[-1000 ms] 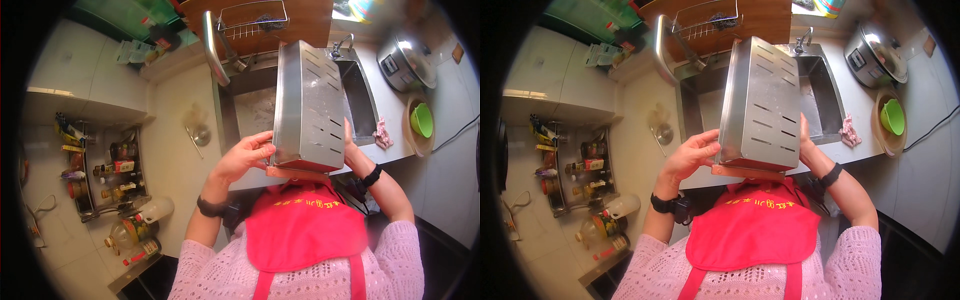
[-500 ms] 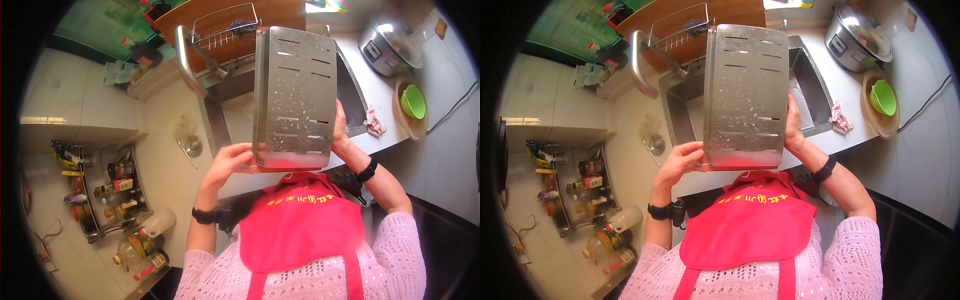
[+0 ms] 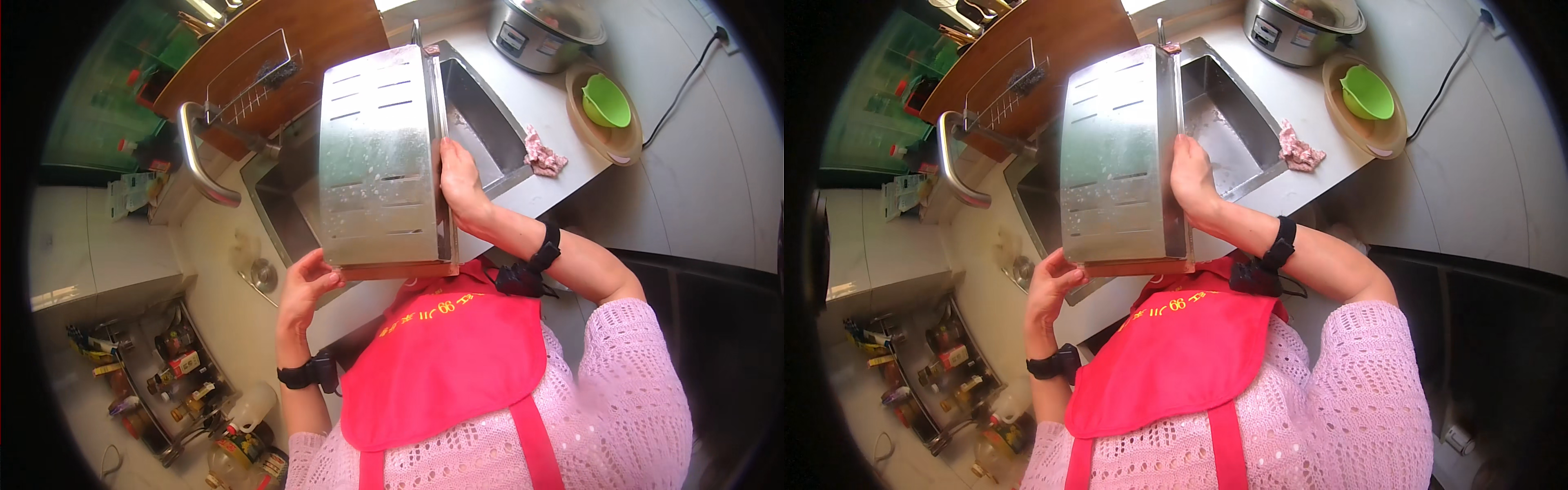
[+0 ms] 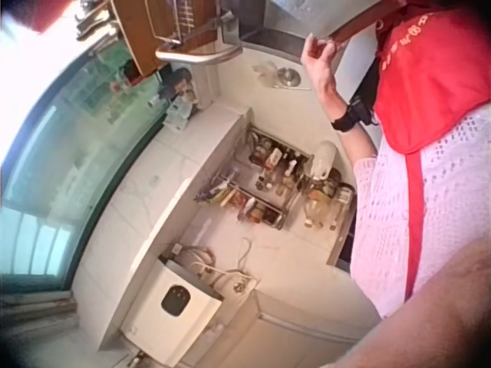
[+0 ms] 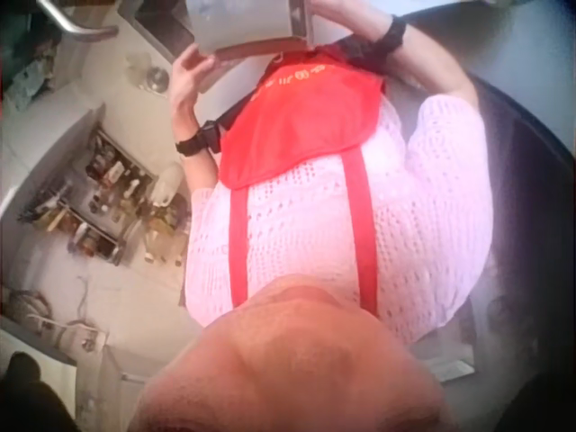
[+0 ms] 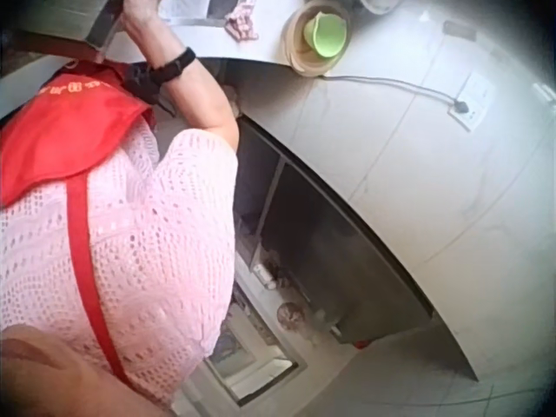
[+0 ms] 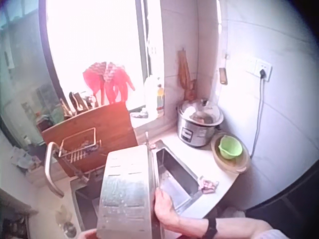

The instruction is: The person washes a plastic lid and then wipes down a metal organizer tray and the sink area with a cloth. They then assemble the metal tray by attaching a side component and inserting small pins into the pre-drilled holes.

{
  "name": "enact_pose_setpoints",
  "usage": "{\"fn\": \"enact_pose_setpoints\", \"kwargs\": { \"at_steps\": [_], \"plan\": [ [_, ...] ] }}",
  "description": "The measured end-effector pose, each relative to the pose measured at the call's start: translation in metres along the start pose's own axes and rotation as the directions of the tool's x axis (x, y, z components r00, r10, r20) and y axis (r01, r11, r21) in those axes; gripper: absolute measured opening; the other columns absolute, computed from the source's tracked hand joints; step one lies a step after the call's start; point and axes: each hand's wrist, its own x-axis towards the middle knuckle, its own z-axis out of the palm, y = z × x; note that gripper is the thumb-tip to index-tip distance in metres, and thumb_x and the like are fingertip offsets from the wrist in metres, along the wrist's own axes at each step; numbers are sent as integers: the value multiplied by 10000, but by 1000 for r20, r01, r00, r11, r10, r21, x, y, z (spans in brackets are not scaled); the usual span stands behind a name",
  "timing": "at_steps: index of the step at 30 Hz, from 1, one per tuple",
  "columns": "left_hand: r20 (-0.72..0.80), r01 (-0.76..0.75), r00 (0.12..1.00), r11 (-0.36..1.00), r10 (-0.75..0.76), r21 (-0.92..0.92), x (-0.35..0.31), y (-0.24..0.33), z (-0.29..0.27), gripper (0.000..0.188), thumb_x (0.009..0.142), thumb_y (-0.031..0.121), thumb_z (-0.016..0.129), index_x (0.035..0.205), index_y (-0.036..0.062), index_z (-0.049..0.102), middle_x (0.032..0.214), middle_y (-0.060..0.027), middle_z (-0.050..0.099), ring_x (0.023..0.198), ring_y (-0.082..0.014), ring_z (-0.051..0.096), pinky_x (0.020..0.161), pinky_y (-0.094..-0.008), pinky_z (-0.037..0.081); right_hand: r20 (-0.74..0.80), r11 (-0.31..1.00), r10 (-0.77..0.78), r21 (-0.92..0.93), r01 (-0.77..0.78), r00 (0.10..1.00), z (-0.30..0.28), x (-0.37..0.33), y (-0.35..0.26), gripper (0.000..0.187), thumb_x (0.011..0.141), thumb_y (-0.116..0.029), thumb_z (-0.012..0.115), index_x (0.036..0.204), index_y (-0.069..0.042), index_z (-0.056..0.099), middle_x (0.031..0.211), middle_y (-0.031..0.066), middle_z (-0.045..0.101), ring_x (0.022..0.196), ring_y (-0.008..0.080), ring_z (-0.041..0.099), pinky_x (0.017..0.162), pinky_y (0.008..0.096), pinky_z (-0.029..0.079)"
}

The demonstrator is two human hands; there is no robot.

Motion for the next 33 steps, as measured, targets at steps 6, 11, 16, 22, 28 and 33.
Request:
{"fn": "enact_pose_setpoints", "kwargs": {
  "at_steps": [6, 11, 16, 22, 28, 33],
  "plan": [
    [120, 26, 993, 999, -21, -35, -12, 2, -7, 461, 778, 11, 713, 1215, 10, 567, 981, -55, 639, 857, -145, 626, 790, -278, 518, -36, 995, 22, -91, -25, 999, 2, 7, 4, 385, 1005, -275, 321, 1036, 25, 560, 908, 102, 578, 865, 208, 531, 786, 377, 433],
    [167, -112, 978, 989, 127, -93, -25, 28, 12, 540, 788, -12, 701, 1293, -21, 511, 1059, -53, 618, 969, -139, 611, 857, -291, 507, 243, 954, 167, 206, -219, 956, -9, -8, -14, 378, 977, -220, 374, 1076, 62, 605, 946, 142, 675, 786, 195, 678, 711, 313, 559],
    [111, -154, 980, 983, 165, -101, -50, 47, 24, 544, 783, -35, 700, 1296, -15, 516, 997, -15, 573, 928, -121, 595, 851, -270, 509, 275, 968, 187, 109, -224, 943, -13, -26, -32, 347, 985, -216, 422, 1168, 35, 579, 1039, 110, 663, 874, 179, 667, 741, 312, 559],
    [131, -206, 968, 977, 212, -57, -66, 71, 38, 547, 772, -63, 693, 1290, -48, 517, 1002, -31, 546, 908, -121, 590, 816, -275, 530, 376, 969, 223, 15, -247, 899, -28, -11, -24, 320, 978, -185, 463, 1204, 15, 570, 1085, 97, 651, 907, 166, 656, 769, 295, 555],
    [169, -480, 877, 847, 451, 228, -86, 88, 47, 544, 716, -37, 727, 1234, -65, 564, 949, -66, 584, 833, -113, 595, 807, -262, 523, 506, 972, 193, 16, -233, 841, -22, -13, -23, 343, 982, -216, 485, 1242, -1, 545, 1111, 97, 640, 927, 172, 657, 780, 303, 567],
    [255, -579, 814, 769, 522, 271, -101, 100, 56, 593, 627, -25, 827, 1171, -84, 598, 903, -119, 607, 801, -159, 623, 757, -289, 540, 469, 846, 378, 175, -504, 798, -19, -3, -5, 350, 967, -215, 518, 1230, 14, 552, 1144, 111, 633, 945, 173, 653, 784, 287, 558]
  ]
}}
